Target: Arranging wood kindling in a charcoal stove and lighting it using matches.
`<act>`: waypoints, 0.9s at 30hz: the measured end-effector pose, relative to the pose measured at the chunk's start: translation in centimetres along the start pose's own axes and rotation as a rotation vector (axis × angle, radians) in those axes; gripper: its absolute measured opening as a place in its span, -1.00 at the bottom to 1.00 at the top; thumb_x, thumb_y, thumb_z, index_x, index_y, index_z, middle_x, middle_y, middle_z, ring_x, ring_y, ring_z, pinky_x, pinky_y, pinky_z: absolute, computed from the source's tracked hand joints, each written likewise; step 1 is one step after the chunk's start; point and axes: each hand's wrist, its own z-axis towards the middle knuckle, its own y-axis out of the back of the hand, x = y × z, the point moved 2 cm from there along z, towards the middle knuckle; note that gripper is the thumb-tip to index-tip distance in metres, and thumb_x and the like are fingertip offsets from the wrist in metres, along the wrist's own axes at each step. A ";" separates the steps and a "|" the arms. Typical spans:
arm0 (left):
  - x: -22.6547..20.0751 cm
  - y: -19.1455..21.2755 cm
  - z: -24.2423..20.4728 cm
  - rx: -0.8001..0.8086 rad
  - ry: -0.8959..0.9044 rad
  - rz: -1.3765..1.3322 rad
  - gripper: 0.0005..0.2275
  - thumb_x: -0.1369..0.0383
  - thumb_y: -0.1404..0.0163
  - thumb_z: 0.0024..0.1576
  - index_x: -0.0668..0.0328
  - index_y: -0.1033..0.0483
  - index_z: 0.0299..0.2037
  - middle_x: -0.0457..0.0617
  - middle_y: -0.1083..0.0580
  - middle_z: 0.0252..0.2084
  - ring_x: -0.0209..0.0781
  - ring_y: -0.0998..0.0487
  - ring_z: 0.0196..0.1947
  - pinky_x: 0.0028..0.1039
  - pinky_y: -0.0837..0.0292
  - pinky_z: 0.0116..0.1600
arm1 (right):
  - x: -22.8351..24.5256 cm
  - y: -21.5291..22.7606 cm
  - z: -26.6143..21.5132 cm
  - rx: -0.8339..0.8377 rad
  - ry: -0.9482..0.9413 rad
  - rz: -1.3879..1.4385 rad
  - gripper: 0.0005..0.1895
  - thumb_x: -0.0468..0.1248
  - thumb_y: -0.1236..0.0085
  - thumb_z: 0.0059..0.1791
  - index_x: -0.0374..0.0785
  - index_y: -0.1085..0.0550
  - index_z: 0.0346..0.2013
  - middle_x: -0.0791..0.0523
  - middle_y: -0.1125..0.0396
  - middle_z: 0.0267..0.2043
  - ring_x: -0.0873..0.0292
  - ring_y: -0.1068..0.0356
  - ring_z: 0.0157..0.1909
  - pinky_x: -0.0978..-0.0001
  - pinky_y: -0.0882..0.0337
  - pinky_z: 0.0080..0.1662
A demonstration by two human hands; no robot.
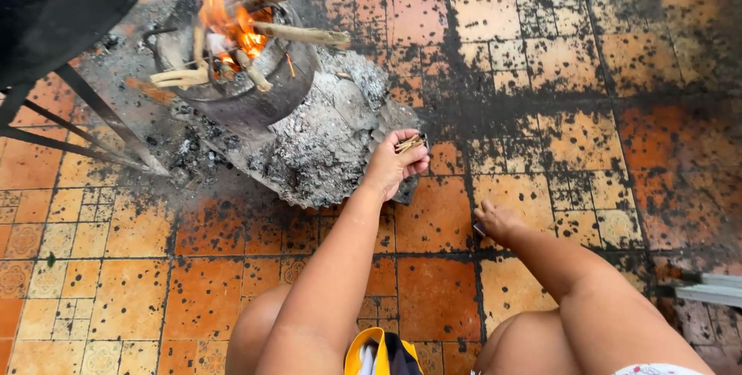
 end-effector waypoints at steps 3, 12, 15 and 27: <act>-0.5 0.0 -0.1 0.008 0.004 0.004 -0.56 0.59 -0.24 0.05 0.20 -0.40 0.13 0.15 -0.59 -0.17 -0.09 -0.69 -0.37 -0.37 -0.75 -0.23 | -0.5 2.5 2.8 0.169 -0.110 0.191 -0.33 0.07 -0.35 -0.12 -0.08 -0.29 0.15 0.00 -0.21 0.16 -0.10 -0.42 0.15 -0.02 -0.54 0.06; -1.9 0.1 0.4 0.040 -0.001 -0.027 -0.65 0.56 -0.21 0.10 0.22 -0.48 0.09 0.10 -0.59 -0.16 -0.04 -0.70 -0.39 -0.37 -0.77 -0.27 | 2.9 25.8 -0.3 -0.136 -0.051 2.149 -0.60 -0.11 -0.09 0.08 -0.27 -0.39 0.12 -0.08 -0.47 -0.09 -0.01 -0.57 -0.17 0.13 -0.62 -0.08; -2.2 0.2 0.2 0.044 -0.013 -0.010 -0.66 0.57 -0.21 0.10 0.24 -0.48 0.08 0.12 -0.59 -0.17 -0.04 -0.70 -0.40 -0.40 -0.77 -0.28 | 2.5 26.7 -0.1 -0.147 0.034 2.057 -0.61 -0.34 -0.16 0.02 -0.39 -0.41 0.13 -0.07 -0.48 -0.16 0.02 -0.59 -0.25 0.28 -0.64 -0.23; -2.5 -0.8 -0.8 0.070 -0.059 0.016 -0.67 0.58 -0.22 0.08 0.26 -0.50 0.05 0.14 -0.58 -0.21 -0.04 -0.70 -0.40 -0.40 -0.76 -0.29 | 5.1 28.7 -1.0 -0.288 0.257 1.944 -0.45 -0.49 -0.03 0.04 -0.33 -0.24 0.35 -0.04 -0.33 -0.07 0.13 -0.52 -0.24 0.36 -0.64 -0.20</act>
